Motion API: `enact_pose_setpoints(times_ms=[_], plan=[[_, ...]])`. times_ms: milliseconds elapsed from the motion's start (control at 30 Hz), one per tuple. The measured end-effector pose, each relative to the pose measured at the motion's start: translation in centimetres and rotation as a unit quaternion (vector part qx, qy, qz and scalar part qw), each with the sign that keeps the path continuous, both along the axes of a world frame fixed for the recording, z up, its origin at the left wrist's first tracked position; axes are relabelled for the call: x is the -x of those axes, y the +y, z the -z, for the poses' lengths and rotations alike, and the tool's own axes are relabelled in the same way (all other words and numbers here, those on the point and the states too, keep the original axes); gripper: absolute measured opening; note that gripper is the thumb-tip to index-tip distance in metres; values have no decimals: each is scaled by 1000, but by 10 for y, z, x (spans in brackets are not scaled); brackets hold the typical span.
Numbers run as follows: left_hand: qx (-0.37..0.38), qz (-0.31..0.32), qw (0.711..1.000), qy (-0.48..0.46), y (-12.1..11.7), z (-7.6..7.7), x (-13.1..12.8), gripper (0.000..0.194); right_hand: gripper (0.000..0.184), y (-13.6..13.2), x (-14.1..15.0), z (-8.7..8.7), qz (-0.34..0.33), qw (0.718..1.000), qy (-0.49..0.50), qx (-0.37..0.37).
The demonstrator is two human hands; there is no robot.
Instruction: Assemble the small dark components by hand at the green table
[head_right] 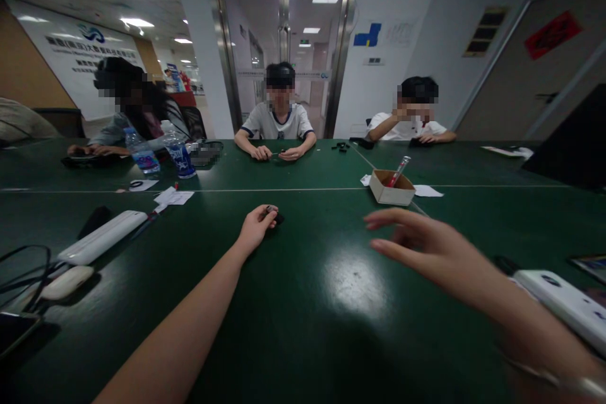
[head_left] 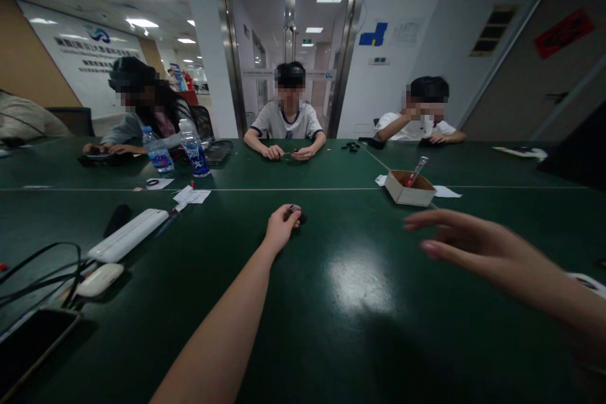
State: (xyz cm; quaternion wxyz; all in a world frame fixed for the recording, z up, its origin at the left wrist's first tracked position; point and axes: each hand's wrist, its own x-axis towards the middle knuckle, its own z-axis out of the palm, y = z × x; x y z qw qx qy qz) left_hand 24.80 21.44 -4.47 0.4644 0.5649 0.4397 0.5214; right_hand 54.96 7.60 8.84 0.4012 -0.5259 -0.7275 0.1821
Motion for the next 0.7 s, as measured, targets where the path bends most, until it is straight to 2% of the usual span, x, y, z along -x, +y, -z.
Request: enact_pose_setpoints(times_ms=[33,100,167,233,300,400,533,700], plan=[[-4,-5,1000,-19,2,1,2,32,33,20,16,6,-57,996,11,74],[-8,-10,999,-52,4,2,5,35,33,66,56,29,-158,959,61,228],[-14,-13,997,-79,5,3,7,36,35,109,99,61,-176,928,142,296],[-25,-24,994,-100,6,4,7,37,34,140,134,92,-181,888,250,341],[-35,-33,993,-108,7,5,7,38,28,154,157,115,-185,855,351,333],[-31,-14,994,-108,8,6,6,38,24,157,166,132,-192,827,434,300],[-16,10,997,-71,9,8,8,38,29,152,156,137,-190,823,464,266],[-69,-39,995,65,7,9,14,24,34,150,152,137,-162,818,500,235]])
